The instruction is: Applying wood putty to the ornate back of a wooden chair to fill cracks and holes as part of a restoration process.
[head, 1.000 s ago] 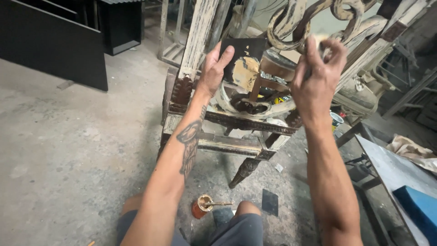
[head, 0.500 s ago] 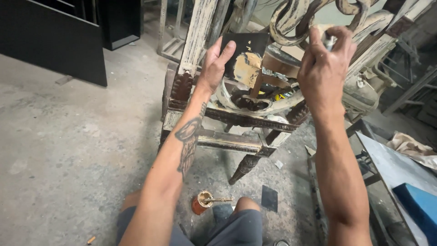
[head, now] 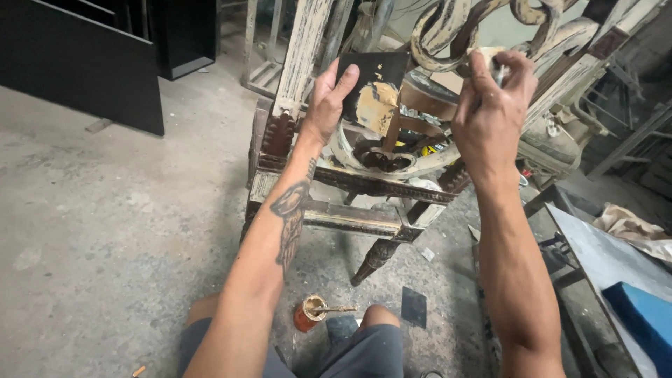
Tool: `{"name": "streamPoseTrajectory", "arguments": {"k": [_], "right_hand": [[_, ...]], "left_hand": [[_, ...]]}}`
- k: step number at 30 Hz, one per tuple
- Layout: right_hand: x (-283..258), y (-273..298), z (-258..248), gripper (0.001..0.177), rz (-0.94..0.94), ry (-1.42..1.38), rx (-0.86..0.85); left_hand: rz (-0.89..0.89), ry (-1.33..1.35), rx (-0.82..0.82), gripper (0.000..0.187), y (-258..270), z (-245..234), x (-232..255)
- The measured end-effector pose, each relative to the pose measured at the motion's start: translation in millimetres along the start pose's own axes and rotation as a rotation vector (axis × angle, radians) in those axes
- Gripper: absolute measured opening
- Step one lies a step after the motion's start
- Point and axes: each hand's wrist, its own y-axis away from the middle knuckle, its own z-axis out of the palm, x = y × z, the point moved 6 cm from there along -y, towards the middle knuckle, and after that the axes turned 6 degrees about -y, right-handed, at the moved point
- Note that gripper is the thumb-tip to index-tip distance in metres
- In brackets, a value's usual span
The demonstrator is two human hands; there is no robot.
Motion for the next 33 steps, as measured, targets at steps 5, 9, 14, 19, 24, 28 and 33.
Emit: {"name": "streamPoseTrajectory", "arguments": {"k": [5,9,14,19,24,28,33], "right_hand": [[-1.0,16.0,7.7,0.029,0.025,0.083,-0.083],[17.4,22.1,3.9,0.033,-0.132,0.028,0.113],[41.4,-2.3,-3.9,0.07,-0.5,0.101,0.151],[23.2,-23.9,-22.7,0.056,-0.646,0.166,-0.007],[18.1,-32.9,-20.0,0.039,-0.571,0.272,-0.106],[18.2,-33.7,-9.6,0.035,-0.533,0.306,-0.085],[-1.5,-27.8,-7.8,0.028,-0.449,0.471,-0.023]], "left_hand": [[0.014,-0.002,0.006,0.111,-0.8,0.3,-2.8],[0.031,0.011,-0.013,0.105,3.0,1.7,8.6],[-0.04,-0.119,0.046,0.111,3.7,-1.8,4.1],[-0.057,-0.088,0.06,0.11,2.3,-3.0,-0.5],[-0.062,-0.132,0.057,0.113,2.1,-2.8,-1.1],[-0.034,-0.101,0.032,0.112,1.8,-0.7,0.4],[-0.034,-0.033,0.015,0.115,1.2,0.2,-2.4]]}}
